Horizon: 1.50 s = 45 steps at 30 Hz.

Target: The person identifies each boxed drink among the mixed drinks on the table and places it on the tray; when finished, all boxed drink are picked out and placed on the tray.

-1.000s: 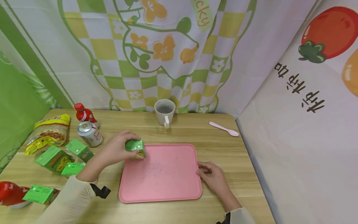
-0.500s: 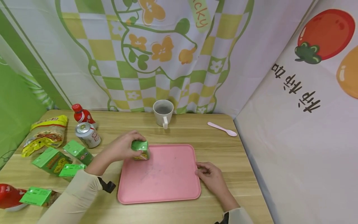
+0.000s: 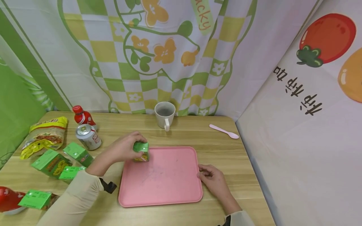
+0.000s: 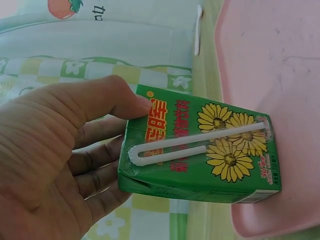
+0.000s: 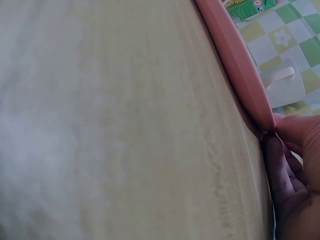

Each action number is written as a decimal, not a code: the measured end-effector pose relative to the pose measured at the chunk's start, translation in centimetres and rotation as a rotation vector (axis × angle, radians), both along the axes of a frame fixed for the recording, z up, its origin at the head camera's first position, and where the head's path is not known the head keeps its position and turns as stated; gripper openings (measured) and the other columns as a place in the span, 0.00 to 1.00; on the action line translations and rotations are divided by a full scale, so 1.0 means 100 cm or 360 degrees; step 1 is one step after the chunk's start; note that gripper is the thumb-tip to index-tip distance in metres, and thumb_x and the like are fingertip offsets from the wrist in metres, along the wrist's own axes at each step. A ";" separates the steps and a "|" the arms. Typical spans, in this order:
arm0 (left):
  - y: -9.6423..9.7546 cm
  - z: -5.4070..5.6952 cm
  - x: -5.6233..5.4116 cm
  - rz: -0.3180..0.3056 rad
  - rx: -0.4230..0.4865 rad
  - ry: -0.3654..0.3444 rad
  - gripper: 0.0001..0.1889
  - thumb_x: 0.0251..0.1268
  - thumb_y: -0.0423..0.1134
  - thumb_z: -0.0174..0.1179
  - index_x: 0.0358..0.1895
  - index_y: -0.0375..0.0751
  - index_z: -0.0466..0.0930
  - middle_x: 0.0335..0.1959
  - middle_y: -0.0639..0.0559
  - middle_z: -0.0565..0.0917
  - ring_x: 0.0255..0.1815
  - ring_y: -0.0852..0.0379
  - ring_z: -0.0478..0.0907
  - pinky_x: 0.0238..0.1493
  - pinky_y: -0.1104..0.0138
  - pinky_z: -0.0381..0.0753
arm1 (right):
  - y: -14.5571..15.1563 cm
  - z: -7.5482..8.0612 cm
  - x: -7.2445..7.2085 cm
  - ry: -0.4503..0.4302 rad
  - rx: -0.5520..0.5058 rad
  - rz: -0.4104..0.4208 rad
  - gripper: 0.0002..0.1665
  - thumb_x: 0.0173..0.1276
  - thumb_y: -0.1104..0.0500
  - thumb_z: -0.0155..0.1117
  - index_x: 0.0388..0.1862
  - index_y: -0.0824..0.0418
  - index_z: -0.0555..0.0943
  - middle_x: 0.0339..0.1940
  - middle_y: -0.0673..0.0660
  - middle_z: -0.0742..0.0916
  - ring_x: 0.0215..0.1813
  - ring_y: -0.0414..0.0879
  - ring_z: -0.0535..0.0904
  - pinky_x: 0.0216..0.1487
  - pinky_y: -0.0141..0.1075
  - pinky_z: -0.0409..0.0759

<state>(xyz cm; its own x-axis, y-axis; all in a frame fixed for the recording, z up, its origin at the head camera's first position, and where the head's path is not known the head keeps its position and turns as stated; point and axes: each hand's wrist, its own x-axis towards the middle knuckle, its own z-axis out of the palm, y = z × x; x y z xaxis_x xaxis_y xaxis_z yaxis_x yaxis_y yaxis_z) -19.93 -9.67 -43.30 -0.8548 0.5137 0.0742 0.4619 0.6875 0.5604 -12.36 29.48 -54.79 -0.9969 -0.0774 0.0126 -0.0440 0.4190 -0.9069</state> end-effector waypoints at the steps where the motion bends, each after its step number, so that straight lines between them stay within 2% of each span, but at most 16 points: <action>1: -0.001 0.001 0.000 -0.0001 -0.0014 0.0000 0.23 0.51 0.36 0.73 0.53 0.38 0.84 0.48 0.51 0.78 0.41 0.55 0.75 0.43 0.62 0.77 | 0.000 0.000 0.000 0.0006 0.0010 0.0004 0.21 0.64 0.65 0.76 0.56 0.66 0.85 0.47 0.58 0.87 0.43 0.48 0.85 0.43 0.33 0.84; 5: -0.004 0.004 0.000 -0.0003 -0.0047 0.0007 0.23 0.50 0.35 0.73 0.53 0.38 0.84 0.48 0.50 0.78 0.40 0.55 0.75 0.41 0.63 0.77 | 0.000 0.003 -0.001 -0.0011 0.0066 0.0008 0.21 0.64 0.64 0.75 0.56 0.65 0.85 0.47 0.56 0.87 0.43 0.48 0.85 0.44 0.33 0.83; 6: -0.004 0.004 0.000 -0.0003 -0.0048 0.0011 0.23 0.50 0.35 0.73 0.53 0.38 0.84 0.48 0.50 0.78 0.40 0.55 0.75 0.40 0.63 0.77 | 0.002 -0.001 -0.002 -0.0016 0.0069 0.0009 0.21 0.64 0.63 0.75 0.56 0.64 0.85 0.47 0.55 0.87 0.43 0.46 0.85 0.44 0.33 0.83; 13: -0.006 0.000 0.000 -0.0007 -0.0029 0.0055 0.22 0.54 0.37 0.73 0.54 0.37 0.84 0.48 0.49 0.78 0.40 0.54 0.75 0.38 0.62 0.77 | 0.000 -0.001 -0.001 -0.0035 0.0062 -0.0010 0.21 0.64 0.64 0.76 0.56 0.64 0.86 0.46 0.55 0.87 0.44 0.47 0.85 0.44 0.33 0.83; 16: -0.010 -0.002 0.002 -0.0013 -0.0021 0.0094 0.24 0.58 0.41 0.73 0.59 0.39 0.83 0.53 0.48 0.78 0.48 0.51 0.77 0.47 0.57 0.79 | -0.001 -0.001 -0.001 -0.0028 0.0069 -0.0023 0.21 0.63 0.64 0.76 0.55 0.63 0.86 0.45 0.55 0.87 0.43 0.46 0.85 0.44 0.33 0.83; 19: -0.015 0.001 0.008 -0.0033 0.0008 0.0123 0.28 0.60 0.44 0.74 0.63 0.42 0.80 0.59 0.48 0.77 0.58 0.48 0.76 0.57 0.52 0.77 | -0.001 -0.002 -0.001 -0.0028 0.0072 -0.0024 0.21 0.63 0.64 0.76 0.56 0.63 0.86 0.45 0.55 0.87 0.43 0.45 0.85 0.44 0.33 0.83; 21: -0.021 0.004 0.014 -0.0055 0.0045 0.0137 0.29 0.59 0.45 0.75 0.64 0.43 0.79 0.61 0.49 0.77 0.61 0.47 0.75 0.60 0.50 0.75 | -0.002 -0.003 -0.002 -0.0030 0.0075 -0.0016 0.21 0.63 0.64 0.76 0.56 0.63 0.86 0.46 0.55 0.87 0.43 0.45 0.85 0.44 0.33 0.83; 25: -0.036 0.014 0.029 -0.0071 0.0111 0.0138 0.29 0.61 0.48 0.74 0.64 0.43 0.80 0.61 0.51 0.77 0.60 0.48 0.76 0.59 0.49 0.76 | -0.002 -0.005 -0.002 -0.0027 0.0066 -0.0017 0.21 0.63 0.65 0.75 0.56 0.64 0.86 0.45 0.55 0.87 0.43 0.45 0.85 0.44 0.33 0.83; 31: -0.069 0.028 0.058 0.0062 0.0051 0.0106 0.27 0.67 0.54 0.68 0.64 0.46 0.79 0.63 0.50 0.77 0.62 0.45 0.76 0.58 0.46 0.76 | -0.001 -0.005 -0.001 -0.0017 0.0073 -0.0032 0.20 0.64 0.65 0.75 0.55 0.63 0.86 0.44 0.54 0.87 0.42 0.44 0.84 0.44 0.33 0.83; 34: -0.089 0.032 0.073 0.0122 0.0031 0.0095 0.27 0.67 0.57 0.67 0.65 0.49 0.79 0.64 0.48 0.76 0.63 0.42 0.74 0.56 0.44 0.76 | -0.001 -0.004 -0.001 -0.0030 0.0075 -0.0034 0.20 0.64 0.65 0.75 0.55 0.64 0.86 0.43 0.54 0.88 0.42 0.44 0.84 0.44 0.32 0.83; 37: -0.110 0.032 0.086 0.0161 0.0071 0.0082 0.26 0.66 0.54 0.68 0.64 0.50 0.79 0.65 0.46 0.75 0.64 0.40 0.73 0.52 0.44 0.79 | -0.002 -0.003 -0.001 -0.0036 0.0058 -0.0033 0.20 0.64 0.65 0.75 0.55 0.64 0.86 0.44 0.55 0.88 0.42 0.44 0.84 0.44 0.32 0.83; 39: -0.123 0.031 0.093 0.0170 0.0117 0.0085 0.25 0.66 0.50 0.70 0.64 0.50 0.79 0.64 0.47 0.75 0.60 0.41 0.75 0.47 0.46 0.81 | -0.002 -0.003 -0.001 -0.0031 0.0044 -0.0031 0.20 0.64 0.65 0.75 0.55 0.64 0.86 0.44 0.55 0.88 0.43 0.44 0.85 0.44 0.32 0.83; 43: -0.144 0.025 0.103 0.0170 0.0161 0.0155 0.25 0.62 0.44 0.74 0.63 0.51 0.80 0.60 0.52 0.79 0.55 0.48 0.77 0.46 0.49 0.81 | -0.002 -0.003 -0.001 -0.0011 0.0020 -0.0025 0.20 0.64 0.65 0.75 0.55 0.64 0.86 0.45 0.56 0.88 0.43 0.46 0.85 0.44 0.32 0.83; 45: -0.153 0.022 0.106 0.0178 0.0160 0.0184 0.26 0.60 0.43 0.75 0.63 0.53 0.80 0.57 0.56 0.80 0.55 0.49 0.77 0.49 0.50 0.80 | -0.002 -0.004 -0.001 -0.0002 0.0011 -0.0021 0.20 0.64 0.65 0.75 0.55 0.65 0.86 0.46 0.56 0.87 0.43 0.47 0.85 0.44 0.32 0.83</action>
<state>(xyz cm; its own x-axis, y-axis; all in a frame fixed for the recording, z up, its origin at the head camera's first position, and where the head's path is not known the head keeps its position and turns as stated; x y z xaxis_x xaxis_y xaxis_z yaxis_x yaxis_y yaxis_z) -9.34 -24.94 -41.14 -0.8889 0.4011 0.2211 0.4509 0.6814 0.5765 -12.51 29.32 -55.16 -0.9979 -0.0642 0.0106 -0.0370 0.4256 -0.9042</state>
